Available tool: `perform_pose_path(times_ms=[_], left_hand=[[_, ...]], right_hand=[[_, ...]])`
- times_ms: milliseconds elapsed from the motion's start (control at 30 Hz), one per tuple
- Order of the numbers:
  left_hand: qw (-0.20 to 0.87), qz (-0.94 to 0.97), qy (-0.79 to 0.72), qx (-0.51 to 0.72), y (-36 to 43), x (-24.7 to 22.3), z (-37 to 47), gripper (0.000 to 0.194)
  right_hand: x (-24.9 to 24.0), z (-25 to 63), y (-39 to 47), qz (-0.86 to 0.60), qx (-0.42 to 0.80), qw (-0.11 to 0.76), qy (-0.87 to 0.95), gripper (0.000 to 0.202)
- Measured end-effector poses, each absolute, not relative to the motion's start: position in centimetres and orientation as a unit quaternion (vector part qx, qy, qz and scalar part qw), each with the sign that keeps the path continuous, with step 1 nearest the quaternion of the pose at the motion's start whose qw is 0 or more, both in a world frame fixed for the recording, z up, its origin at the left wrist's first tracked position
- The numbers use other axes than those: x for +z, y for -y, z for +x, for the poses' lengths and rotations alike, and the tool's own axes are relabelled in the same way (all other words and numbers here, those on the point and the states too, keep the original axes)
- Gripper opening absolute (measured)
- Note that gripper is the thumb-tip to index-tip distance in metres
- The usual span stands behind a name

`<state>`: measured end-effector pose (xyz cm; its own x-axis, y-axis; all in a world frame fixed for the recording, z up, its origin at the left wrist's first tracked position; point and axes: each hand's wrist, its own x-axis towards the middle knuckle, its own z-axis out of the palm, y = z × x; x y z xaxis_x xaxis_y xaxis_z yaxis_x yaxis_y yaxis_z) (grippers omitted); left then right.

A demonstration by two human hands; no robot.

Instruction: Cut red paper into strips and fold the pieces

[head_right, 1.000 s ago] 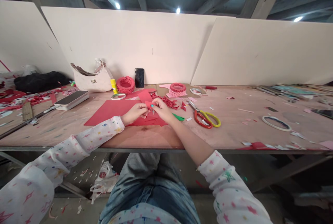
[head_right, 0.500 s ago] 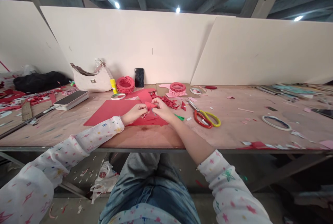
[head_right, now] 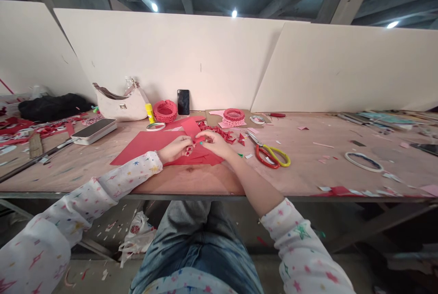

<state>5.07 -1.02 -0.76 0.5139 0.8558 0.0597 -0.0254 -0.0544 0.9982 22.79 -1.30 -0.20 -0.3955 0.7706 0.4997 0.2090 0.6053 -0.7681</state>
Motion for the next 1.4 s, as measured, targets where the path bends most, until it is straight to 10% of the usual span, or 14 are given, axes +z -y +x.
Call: perform_pose_path(times_ms=[567, 1400], left_hand=[[0.293, 0.84, -0.291, 0.353, 1.0, 0.2, 4.2, 0.032], [0.34, 0.819, -0.285, 0.364, 0.3, 0.4, 3.9, 0.025]], right_hand=[[-0.6, 22.5, 1.4, -0.355, 0.422, 0.389, 0.738, 0.025], [-0.3, 23.2, 1.4, -0.308, 0.585, 0.435, 0.611, 0.016]])
